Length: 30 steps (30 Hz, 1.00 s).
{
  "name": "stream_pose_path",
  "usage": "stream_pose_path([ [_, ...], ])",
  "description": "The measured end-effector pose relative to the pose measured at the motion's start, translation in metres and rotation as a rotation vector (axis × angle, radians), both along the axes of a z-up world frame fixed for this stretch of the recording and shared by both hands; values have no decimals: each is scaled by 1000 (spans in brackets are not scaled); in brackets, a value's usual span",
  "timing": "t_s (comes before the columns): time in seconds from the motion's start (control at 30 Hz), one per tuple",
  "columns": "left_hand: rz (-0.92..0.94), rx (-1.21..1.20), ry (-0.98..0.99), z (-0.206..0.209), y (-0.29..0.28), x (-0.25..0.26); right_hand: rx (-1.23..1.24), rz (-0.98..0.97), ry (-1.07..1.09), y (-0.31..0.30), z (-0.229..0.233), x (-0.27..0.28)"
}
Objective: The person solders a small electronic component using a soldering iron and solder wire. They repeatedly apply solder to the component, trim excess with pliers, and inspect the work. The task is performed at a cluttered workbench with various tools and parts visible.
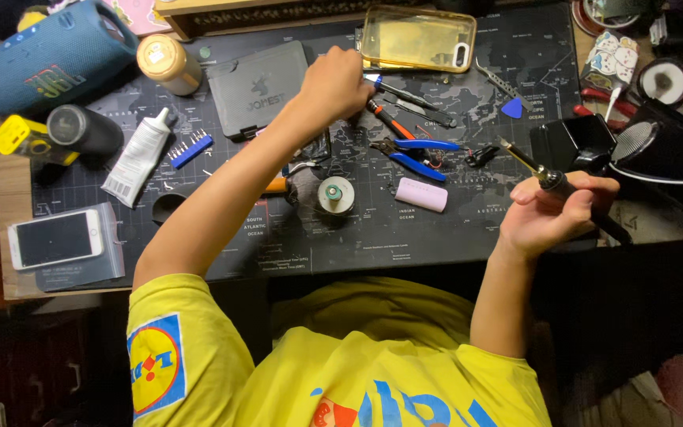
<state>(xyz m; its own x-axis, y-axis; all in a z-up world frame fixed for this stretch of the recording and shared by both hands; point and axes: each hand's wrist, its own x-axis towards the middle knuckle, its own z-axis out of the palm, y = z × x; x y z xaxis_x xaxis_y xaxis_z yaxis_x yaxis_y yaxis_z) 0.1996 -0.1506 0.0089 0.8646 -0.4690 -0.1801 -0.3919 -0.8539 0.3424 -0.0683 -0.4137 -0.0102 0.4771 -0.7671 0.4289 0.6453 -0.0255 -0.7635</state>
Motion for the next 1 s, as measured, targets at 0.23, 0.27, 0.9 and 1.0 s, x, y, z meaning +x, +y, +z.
stream_pose_path([
  [0.23, -112, -53, 89, -9, 5, 14, -7, -11, 9, 2, 3, -1],
  [0.27, -145, -92, 85, -10, 7, 14, -6, -11, 28, 2, 2, -1],
  [0.9, -304, -447, 423, 94, 55, -94, -25, 0, -46, 6, 15, 1],
  [1.0, -304, -584, 550, 96, 54, -104, -35, -41, 17, 11, 23, 1],
])
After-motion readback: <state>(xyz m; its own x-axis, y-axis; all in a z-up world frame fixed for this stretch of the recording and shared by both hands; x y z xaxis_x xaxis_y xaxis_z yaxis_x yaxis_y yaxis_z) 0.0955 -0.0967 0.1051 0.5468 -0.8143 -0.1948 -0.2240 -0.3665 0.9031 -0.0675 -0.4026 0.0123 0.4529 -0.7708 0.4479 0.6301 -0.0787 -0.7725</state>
